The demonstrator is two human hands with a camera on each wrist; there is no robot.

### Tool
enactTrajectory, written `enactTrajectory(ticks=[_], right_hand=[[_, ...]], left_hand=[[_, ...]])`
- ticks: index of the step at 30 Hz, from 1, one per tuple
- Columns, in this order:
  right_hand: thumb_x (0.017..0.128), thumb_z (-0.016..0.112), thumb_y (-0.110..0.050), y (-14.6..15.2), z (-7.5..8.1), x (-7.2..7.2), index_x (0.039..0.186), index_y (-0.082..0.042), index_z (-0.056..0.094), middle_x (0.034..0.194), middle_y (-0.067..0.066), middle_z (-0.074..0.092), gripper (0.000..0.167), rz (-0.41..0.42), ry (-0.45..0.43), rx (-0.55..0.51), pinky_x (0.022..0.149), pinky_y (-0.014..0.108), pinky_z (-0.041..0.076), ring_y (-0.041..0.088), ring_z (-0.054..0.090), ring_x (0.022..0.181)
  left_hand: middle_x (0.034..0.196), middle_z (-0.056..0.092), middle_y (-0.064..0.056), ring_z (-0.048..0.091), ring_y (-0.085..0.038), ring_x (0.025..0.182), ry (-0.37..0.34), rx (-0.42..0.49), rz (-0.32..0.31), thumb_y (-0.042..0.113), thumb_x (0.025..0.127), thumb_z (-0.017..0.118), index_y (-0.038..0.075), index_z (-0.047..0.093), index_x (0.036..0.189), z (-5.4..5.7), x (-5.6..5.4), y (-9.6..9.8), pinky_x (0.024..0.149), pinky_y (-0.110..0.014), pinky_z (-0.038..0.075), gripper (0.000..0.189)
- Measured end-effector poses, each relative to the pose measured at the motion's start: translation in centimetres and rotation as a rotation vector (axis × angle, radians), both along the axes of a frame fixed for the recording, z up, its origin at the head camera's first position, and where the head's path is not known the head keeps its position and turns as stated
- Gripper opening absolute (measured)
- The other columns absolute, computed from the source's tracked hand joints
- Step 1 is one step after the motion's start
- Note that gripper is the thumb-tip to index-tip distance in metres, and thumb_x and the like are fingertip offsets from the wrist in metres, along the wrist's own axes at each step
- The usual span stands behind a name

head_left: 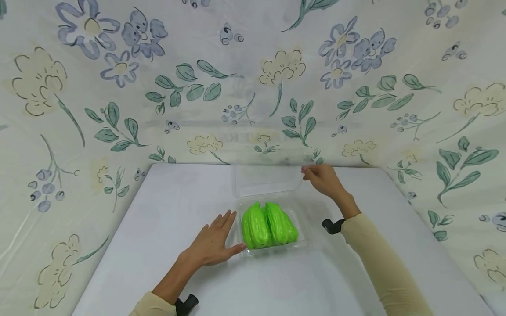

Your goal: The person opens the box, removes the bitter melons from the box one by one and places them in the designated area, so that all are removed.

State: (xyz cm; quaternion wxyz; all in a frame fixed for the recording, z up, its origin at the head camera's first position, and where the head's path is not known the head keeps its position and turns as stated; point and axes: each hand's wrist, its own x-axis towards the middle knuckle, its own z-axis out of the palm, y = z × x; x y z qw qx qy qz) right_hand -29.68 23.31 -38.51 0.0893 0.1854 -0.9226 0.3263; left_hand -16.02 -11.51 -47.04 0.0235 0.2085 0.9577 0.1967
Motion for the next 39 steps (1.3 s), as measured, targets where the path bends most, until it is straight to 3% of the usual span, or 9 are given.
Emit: enactTrajectory(ticks=[9,17,31,39], right_hand=[[0.099,0.059,-0.013,-0.8,-2.4,-1.1,0.107,0.005,0.071,0.087,0.013,0.072,0.023,-0.070,0.001,-0.035,0.067,0.042,0.054,0.027,0.069,0.081],[0.099,0.059,-0.014,-0.9,-4.4,-1.7,0.109,0.002,0.070,0.082,0.010,0.070,0.022,-0.128,-0.069,-0.028,0.058,0.034,0.048,0.023,0.064,0.073],[0.098,0.059,-0.011,-1.2,-4.3,-3.1,0.109,0.003,0.070,0.077,0.007,0.068,0.021,-0.121,-0.138,0.069,0.057,0.032,0.046,0.021,0.058,0.067],[0.099,0.058,-0.013,-1.2,-4.4,-4.0,0.112,0.006,0.069,0.084,0.010,0.067,0.025,-0.095,-0.213,0.131,0.061,0.033,0.049,0.022,0.059,0.072]], left_hand=[[0.159,0.026,-0.014,0.026,-0.039,0.143,-0.001,-0.008,0.004,0.071,0.088,0.051,0.009,0.022,0.157,-0.1,0.1,0.0,0.103,-0.069,0.028,0.097],[0.158,0.027,-0.015,0.027,-0.040,0.142,-0.006,-0.006,0.004,0.070,0.088,0.052,0.008,0.022,0.157,-0.3,0.2,0.0,0.103,-0.069,0.028,0.097],[0.157,0.029,-0.015,0.028,-0.041,0.141,-0.001,-0.025,0.012,0.070,0.088,0.052,0.010,0.023,0.157,-0.2,0.1,0.0,0.102,-0.070,0.029,0.096],[0.156,0.031,-0.017,0.030,-0.042,0.141,0.012,-0.039,0.006,0.071,0.088,0.051,0.008,0.025,0.156,0.1,-0.1,0.0,0.101,-0.070,0.030,0.096]])
